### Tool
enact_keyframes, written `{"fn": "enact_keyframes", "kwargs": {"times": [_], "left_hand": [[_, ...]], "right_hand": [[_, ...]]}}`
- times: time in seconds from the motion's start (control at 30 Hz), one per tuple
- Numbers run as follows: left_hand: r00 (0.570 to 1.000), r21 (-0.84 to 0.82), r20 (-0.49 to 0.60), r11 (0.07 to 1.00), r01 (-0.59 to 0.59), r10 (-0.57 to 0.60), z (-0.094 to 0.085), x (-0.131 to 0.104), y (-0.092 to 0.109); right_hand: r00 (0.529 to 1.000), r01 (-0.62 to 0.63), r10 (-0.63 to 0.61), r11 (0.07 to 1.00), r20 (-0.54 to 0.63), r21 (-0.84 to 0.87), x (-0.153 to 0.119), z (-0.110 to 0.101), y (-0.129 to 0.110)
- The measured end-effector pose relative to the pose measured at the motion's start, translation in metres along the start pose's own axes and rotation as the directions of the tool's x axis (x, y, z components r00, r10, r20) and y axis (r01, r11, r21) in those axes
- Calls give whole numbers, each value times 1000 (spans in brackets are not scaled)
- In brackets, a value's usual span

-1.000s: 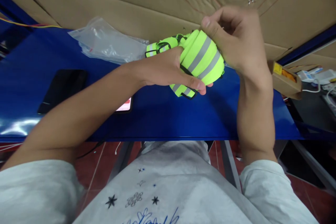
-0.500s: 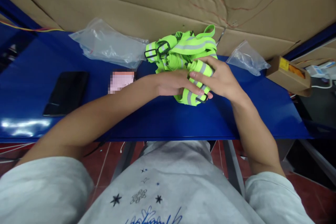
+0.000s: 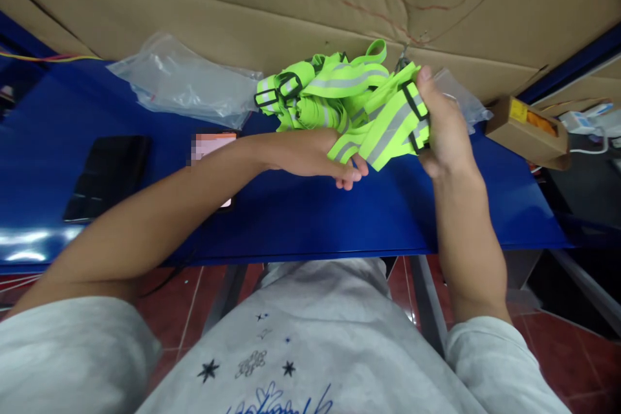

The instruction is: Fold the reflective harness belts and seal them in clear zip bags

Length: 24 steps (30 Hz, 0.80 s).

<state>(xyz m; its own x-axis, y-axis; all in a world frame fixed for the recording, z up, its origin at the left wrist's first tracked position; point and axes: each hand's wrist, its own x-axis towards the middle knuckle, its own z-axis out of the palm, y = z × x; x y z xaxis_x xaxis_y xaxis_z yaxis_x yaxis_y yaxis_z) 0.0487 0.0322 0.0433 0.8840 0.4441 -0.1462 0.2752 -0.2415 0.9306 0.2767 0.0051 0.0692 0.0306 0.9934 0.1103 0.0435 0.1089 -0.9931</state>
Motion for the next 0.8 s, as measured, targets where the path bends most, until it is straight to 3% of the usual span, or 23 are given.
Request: {"fn": "enact_keyframes", "kwargs": {"times": [0.1,0.23,0.37,0.43,0.5,0.6,0.67,0.8], "left_hand": [[994,143,-105,990,5,10,-13,-9,10],[975,109,-208,992,-63,84,-23,-19,21],[967,200,-245,979,-24,74,-19,-13,18],[961,264,-270,964,18,56,-20,-9,12],[962,294,-267,955,34,48,-23,-5,4],[977,305,-209,952,14,52,-28,-2,0],[980,293,-183,956,-24,81,-27,-2,2],[972,268,-202,961,-64,121,-15,-5,14]], "right_hand": [[997,36,-35,999,-65,19,0,3,3],[955,234,-255,962,-154,-140,-6,12,5],[927,317,-358,908,-114,-274,-16,24,4],[964,245,-261,946,-46,-212,-18,25,4],[989,98,-88,992,117,-78,-18,24,5],[955,-67,46,996,292,64,-14,20,7],[964,-82,61,994,260,71,-10,18,9],[968,-73,93,993,232,-93,-8,14,11]]}}
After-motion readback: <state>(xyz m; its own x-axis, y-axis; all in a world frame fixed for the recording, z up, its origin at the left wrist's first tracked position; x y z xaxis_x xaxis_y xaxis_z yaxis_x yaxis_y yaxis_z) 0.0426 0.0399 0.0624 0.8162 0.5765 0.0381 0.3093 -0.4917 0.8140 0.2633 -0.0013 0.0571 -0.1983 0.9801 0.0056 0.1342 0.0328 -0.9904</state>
